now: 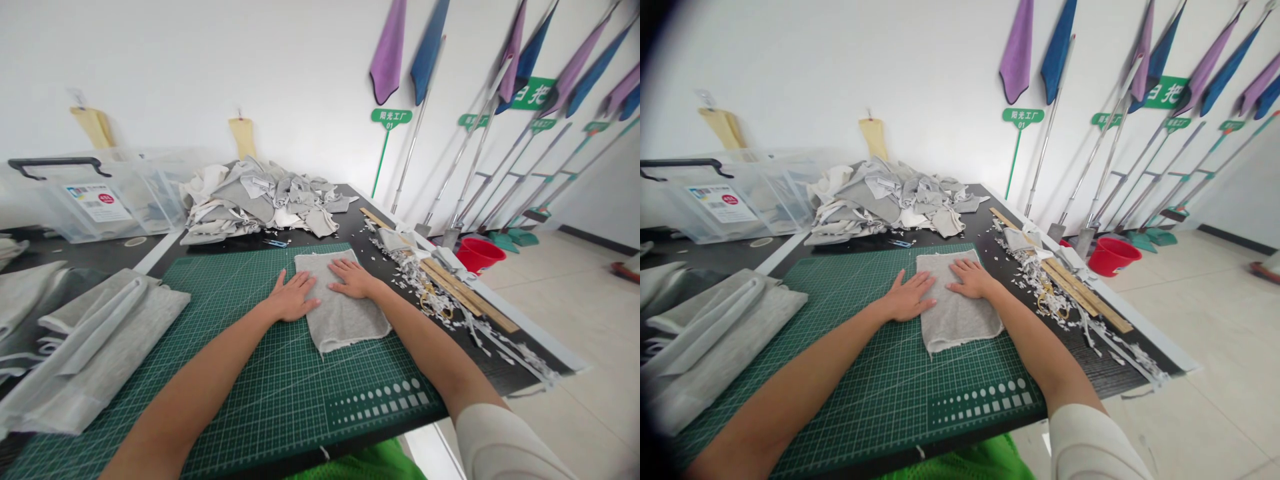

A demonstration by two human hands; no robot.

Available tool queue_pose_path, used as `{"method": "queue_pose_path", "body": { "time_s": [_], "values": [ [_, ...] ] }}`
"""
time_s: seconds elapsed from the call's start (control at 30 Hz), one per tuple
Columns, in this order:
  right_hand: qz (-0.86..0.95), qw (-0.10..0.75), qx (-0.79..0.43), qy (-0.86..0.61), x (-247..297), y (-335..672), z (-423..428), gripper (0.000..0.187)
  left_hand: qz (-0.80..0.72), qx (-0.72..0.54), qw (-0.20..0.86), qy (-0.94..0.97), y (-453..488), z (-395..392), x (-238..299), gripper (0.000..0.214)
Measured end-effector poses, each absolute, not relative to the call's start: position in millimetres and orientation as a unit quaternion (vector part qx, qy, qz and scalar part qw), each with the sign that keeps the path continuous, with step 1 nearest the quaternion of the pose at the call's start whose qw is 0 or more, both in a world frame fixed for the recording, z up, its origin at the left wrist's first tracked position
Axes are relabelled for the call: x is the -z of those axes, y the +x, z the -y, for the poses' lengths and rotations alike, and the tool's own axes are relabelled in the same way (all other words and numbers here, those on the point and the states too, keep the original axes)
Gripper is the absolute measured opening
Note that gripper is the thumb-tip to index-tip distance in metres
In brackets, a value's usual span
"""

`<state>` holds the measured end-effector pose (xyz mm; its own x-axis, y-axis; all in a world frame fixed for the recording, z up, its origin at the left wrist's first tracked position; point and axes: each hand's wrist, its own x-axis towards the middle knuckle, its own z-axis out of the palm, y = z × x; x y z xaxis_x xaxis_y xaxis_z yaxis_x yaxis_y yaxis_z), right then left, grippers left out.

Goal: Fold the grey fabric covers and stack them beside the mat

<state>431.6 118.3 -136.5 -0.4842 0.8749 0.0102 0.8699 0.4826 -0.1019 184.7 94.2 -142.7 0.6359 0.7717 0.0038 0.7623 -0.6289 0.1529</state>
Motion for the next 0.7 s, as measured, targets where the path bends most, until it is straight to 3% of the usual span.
{"method": "queue_pose_path", "body": {
  "time_s": [0.43, 0.57, 0.7],
  "values": [
    [0.836, 0.027, -0.051, -0.545, 135, 439, -119, 0.078, -0.483, -0.046, 0.057, 0.873, 180, -101, 143, 0.068],
    [0.834, 0.028, -0.051, -0.548, 136, 438, -119, 0.078, -0.413, -0.077, 0.019, 0.907, 194, -87, 136, 0.065],
    [0.836, 0.023, -0.050, -0.545, 137, 439, -119, 0.074, -0.321, -0.088, 0.052, 0.941, 214, -69, 127, 0.059]
  ]
}}
